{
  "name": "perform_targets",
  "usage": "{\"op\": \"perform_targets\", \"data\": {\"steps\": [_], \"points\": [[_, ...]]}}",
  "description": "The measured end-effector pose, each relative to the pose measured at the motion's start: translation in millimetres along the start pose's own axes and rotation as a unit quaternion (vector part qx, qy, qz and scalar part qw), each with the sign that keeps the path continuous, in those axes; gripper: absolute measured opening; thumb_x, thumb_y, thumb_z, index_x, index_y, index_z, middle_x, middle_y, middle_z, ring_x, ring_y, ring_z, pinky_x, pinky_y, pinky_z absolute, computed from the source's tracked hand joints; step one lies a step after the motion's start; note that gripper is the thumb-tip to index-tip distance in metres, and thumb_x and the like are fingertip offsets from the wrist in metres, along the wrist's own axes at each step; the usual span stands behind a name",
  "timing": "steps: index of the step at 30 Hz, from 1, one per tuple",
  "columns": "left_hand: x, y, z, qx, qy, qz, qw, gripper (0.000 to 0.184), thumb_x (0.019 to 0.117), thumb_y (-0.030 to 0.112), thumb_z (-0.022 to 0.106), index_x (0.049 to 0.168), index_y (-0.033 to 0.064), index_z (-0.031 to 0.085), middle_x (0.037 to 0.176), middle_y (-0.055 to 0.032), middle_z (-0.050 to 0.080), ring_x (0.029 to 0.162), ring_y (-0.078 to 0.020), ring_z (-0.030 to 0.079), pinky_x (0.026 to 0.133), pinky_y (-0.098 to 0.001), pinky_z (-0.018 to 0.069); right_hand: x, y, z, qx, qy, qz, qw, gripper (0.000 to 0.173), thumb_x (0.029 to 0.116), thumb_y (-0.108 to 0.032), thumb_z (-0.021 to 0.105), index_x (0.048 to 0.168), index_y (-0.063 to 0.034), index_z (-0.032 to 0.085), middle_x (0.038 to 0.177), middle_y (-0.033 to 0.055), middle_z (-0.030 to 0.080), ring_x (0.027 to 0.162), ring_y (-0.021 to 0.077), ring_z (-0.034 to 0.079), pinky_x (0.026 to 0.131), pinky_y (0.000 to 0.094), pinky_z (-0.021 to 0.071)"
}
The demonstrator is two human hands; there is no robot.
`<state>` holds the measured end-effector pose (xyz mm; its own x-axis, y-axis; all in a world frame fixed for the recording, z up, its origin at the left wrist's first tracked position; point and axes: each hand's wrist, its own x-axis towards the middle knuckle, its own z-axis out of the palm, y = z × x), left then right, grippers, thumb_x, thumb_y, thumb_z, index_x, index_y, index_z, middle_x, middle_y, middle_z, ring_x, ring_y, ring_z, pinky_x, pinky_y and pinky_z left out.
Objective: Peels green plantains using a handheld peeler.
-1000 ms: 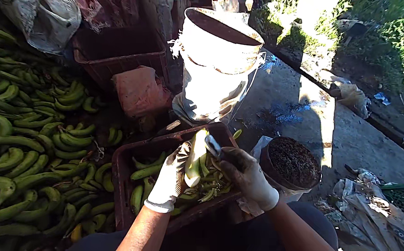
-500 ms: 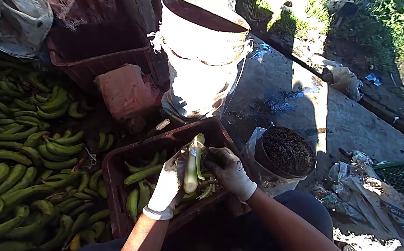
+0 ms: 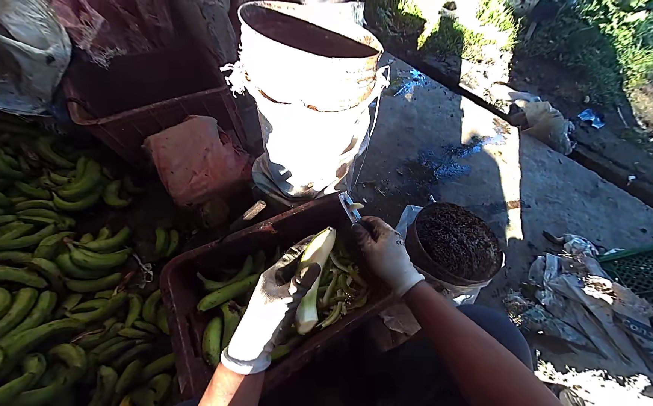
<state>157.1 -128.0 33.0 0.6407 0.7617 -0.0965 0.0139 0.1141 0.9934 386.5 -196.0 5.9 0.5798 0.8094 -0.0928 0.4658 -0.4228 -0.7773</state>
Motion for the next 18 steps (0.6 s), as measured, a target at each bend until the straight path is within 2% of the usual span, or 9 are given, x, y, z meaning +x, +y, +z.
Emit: {"op": "perform_targets", "data": {"steps": [2, 6, 8, 10, 11, 13, 16, 17, 18], "points": [[3.4, 0.2, -2.0, -0.068, 0.020, 0.022, 0.997, 0.052, 0.0983, 0.039, 0.066, 0.139, 0.0078, 0.059, 0.111, -0.0070, 0.071, 0.092, -0.0146, 0.070, 0.080, -0.0298, 0.0613, -7.7, -3.8, -0.9, 0.041, 0.001, -0.029, 0.999, 0.048, 0.0995, -0.053, 0.058, 0.129, -0.0164, 0.067, 0.116, 0.0051, 0.071, 0.105, 0.0166, 0.068, 0.096, 0.0451, 0.0551], [11.3, -14.4, -4.1, -0.166, 0.115, 0.073, 0.977, 0.030, 0.1071, 0.023, 0.051, 0.131, 0.0056, 0.060, 0.097, -0.0052, 0.068, 0.082, -0.0099, 0.067, 0.073, -0.0257, 0.0593, -60.1, -27.3, 20.6, 0.128, -0.084, -0.156, 0.976, 0.043, 0.0987, -0.040, 0.067, 0.129, -0.0090, 0.067, 0.115, 0.0029, 0.072, 0.099, 0.0081, 0.069, 0.089, 0.0300, 0.0600], [11.2, -17.8, -5.4, -0.161, 0.164, 0.098, 0.968, 0.032, 0.1081, 0.019, 0.046, 0.135, 0.0050, 0.056, 0.101, -0.0057, 0.068, 0.086, -0.0115, 0.068, 0.078, -0.0286, 0.0601, -80.6, -32.5, 28.7, 0.135, -0.137, -0.195, 0.962, 0.042, 0.0983, -0.038, 0.068, 0.129, -0.0091, 0.068, 0.117, 0.0033, 0.070, 0.103, 0.0079, 0.068, 0.091, 0.0294, 0.0588], [12.2, -17.8, -9.1, -0.158, 0.188, 0.114, 0.963, 0.040, 0.1091, 0.022, 0.044, 0.147, 0.0098, 0.048, 0.108, -0.0057, 0.068, 0.088, -0.0119, 0.068, 0.079, -0.0292, 0.0600, -86.0, -31.1, 34.3, 0.111, -0.157, -0.227, 0.955, 0.042, 0.0982, -0.040, 0.068, 0.129, -0.0115, 0.069, 0.116, 0.0025, 0.070, 0.104, 0.0078, 0.067, 0.092, 0.0289, 0.0577], [12.0, -17.3, -11.6, -0.170, 0.182, 0.116, 0.962, 0.043, 0.1096, 0.024, 0.043, 0.151, 0.0123, 0.044, 0.111, -0.0067, 0.068, 0.089, -0.0129, 0.068, 0.079, -0.0300, 0.0601, -84.3, -29.2, 35.8, 0.096, -0.155, -0.238, 0.954, 0.042, 0.0978, -0.042, 0.067, 0.129, -0.0126, 0.070, 0.115, 0.0025, 0.070, 0.104, 0.0081, 0.066, 0.091, 0.0291, 0.0574], [8.6, -15.4, -15.4, -0.201, 0.135, 0.111, 0.964, 0.041, 0.1099, 0.020, 0.041, 0.149, 0.0111, 0.044, 0.113, -0.0067, 0.067, 0.094, -0.0136, 0.069, 0.083, -0.0306, 0.0604, -76.0, -26.5, 37.1, 0.078, -0.133, -0.263, 0.952, 0.043, 0.0974, -0.041, 0.068, 0.129, -0.0132, 0.070, 0.114, 0.0041, 0.069, 0.103, 0.0104, 0.066, 0.091, 0.0311, 0.0570], [1.8, -7.8, -12.6, -0.159, 0.055, 0.071, 0.983, 0.029, 0.1057, 0.015, 0.048, 0.130, 0.0031, 0.059, 0.103, -0.0031, 0.069, 0.091, -0.0090, 0.067, 0.083, -0.0262, 0.0586, -53.0, -27.4, 29.4, 0.065, -0.050, -0.264, 0.961, 0.040, 0.0977, -0.039, 0.068, 0.129, -0.0142, 0.071, 0.117, 0.0053, 0.070, 0.108, 0.0141, 0.066, 0.095, 0.0368, 0.0574], [-0.5, -3.9, -9.6, -0.124, 0.030, 0.039, 0.991, 0.029, 0.1045, 0.020, 0.052, 0.128, 0.0055, 0.061, 0.099, 0.0014, 0.069, 0.089, -0.0040, 0.066, 0.081, -0.0217, 0.0574, -41.1, -26.8, 24.1, 0.054, -0.017, -0.245, 0.968, 0.039, 0.0980, -0.039, 0.067, 0.129, -0.0155, 0.072, 0.116, 0.0049, 0.071, 0.107, 0.0154, 0.067, 0.094, 0.0396, 0.0574], [-2.3, -1.1, -7.3, -0.108, -0.006, 0.008, 0.994, 0.035, 0.1047, 0.028, 0.054, 0.132, 0.0072, 0.060, 0.101, 0.0030, 0.069, 0.089, -0.0019, 0.066, 0.081, -0.0199, 0.0570, -28.5, -23.9, 18.1, 0.039, 0.007, -0.215, 0.976, 0.039, 0.0990, -0.041, 0.065, 0.129, -0.0176, 0.072, 0.116, 0.0040, 0.071, 0.106, 0.0161, 0.067, 0.093, 0.0420, 0.0575]]}}
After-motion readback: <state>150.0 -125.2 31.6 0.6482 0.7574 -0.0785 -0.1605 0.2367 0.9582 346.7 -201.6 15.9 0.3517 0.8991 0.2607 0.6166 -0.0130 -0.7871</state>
